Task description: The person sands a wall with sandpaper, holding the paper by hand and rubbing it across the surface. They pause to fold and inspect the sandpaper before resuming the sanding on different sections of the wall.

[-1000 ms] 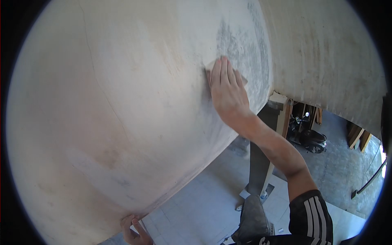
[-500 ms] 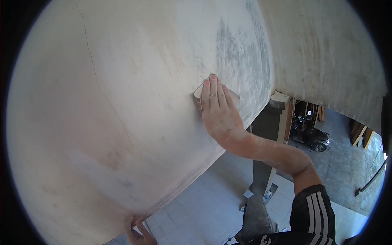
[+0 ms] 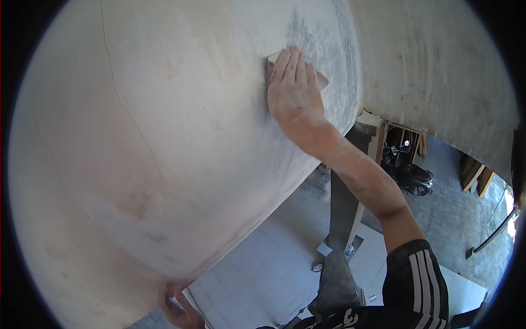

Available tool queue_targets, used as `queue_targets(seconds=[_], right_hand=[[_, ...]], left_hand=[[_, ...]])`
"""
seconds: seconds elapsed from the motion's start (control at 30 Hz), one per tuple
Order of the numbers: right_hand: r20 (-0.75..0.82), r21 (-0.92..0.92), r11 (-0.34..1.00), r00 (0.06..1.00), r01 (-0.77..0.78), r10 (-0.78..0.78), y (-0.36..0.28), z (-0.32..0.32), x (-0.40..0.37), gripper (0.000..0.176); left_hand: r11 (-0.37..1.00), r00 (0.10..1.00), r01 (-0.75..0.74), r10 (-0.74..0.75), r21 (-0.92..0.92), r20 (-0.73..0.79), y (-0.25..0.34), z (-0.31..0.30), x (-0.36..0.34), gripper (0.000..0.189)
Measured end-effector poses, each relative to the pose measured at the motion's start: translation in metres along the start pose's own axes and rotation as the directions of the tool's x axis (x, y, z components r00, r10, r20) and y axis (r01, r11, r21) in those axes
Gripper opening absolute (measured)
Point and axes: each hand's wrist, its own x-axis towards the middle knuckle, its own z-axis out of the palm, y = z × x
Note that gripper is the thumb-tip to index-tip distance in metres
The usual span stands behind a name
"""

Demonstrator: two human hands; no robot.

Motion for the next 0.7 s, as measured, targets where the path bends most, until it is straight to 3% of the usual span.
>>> queue_targets(seconds=[0.1,0.13,0.2,0.23,0.27,0.3,0.37,0.4,0.5,0.6,0.63,0.67,0.7], right_hand=[[-0.084,0.110,0.993,0.996,0.030,-0.021,-0.035,0.001,-0.030,0.055],[-0.153,0.238,0.971,0.988,0.027,0.010,-0.033,0.008,-0.028,0.053],[-0.196,0.122,0.990,0.979,0.072,-0.047,-0.004,0.020,-0.012,0.053],[-0.200,0.063,0.993,0.976,0.099,-0.085,0.010,0.025,0.002,0.053],[-0.229,0.203,0.979,0.972,-0.005,0.052,0.016,0.032,0.013,0.054],[-0.141,0.105,0.994,0.990,-0.010,0.025,0.011,0.027,0.009,0.054],[0.012,-0.097,0.995,1.000,-0.002,0.004,-0.009,0.007,-0.001,0.055],[-0.072,0.020,1.000,0.997,-0.012,0.013,-0.026,0.005,-0.016,0.055],[0.002,-0.101,0.976,0.981,0.191,-0.192,-0.008,-0.002,-0.017,0.053],[0.010,-0.091,0.996,1.000,-0.015,0.016,0.010,0.014,0.016,0.052],[0.017,-0.095,0.992,0.996,-0.087,0.089,0.010,0.010,0.024,0.052],[0.080,-0.135,0.990,0.996,-0.038,0.050,0.003,0.001,0.014,0.052],[0.045,-0.089,0.996,0.999,-0.006,0.010,-0.004,-0.002,0.002,0.053]], left_hand=[[0.999,0.999,-0.054,0.054,0.004,0.000,-0.008,-0.001,-0.001,0.030],[0.994,0.994,-0.108,0.108,0.034,-0.005,-0.009,0.002,0.002,0.029],[0.976,0.981,-0.194,0.195,0.101,0.006,-0.006,0.002,0.005,0.025],[0.989,0.992,-0.121,0.123,0.088,-0.021,-0.008,0.003,0.001,0.027],[0.996,0.998,-0.045,0.048,0.080,-0.032,-0.011,-0.001,-0.003,0.028],[0.998,0.998,0.028,-0.024,0.062,-0.059,-0.013,0.000,-0.006,0.029],[1.000,0.997,0.028,-0.027,0.001,-0.065,-0.008,0.005,-0.007,0.030],[0.999,0.997,0.019,-0.021,-0.027,-0.069,-0.006,0.006,-0.005,0.030],[1.000,1.000,-0.018,0.018,-0.021,-0.011,-0.012,0.001,-0.004,0.031],[0.999,0.998,0.031,-0.030,0.016,-0.055,-0.008,0.001,-0.006,0.030],[1.000,0.999,-0.026,0.026,0.000,-0.032,-0.006,0.002,-0.006,0.028],[0.996,0.996,-0.091,0.091,-0.017,-0.017,-0.005,0.003,-0.003,0.027],[0.987,0.987,-0.158,0.158,-0.034,-0.011,-0.004,0.004,0.000,0.025]])
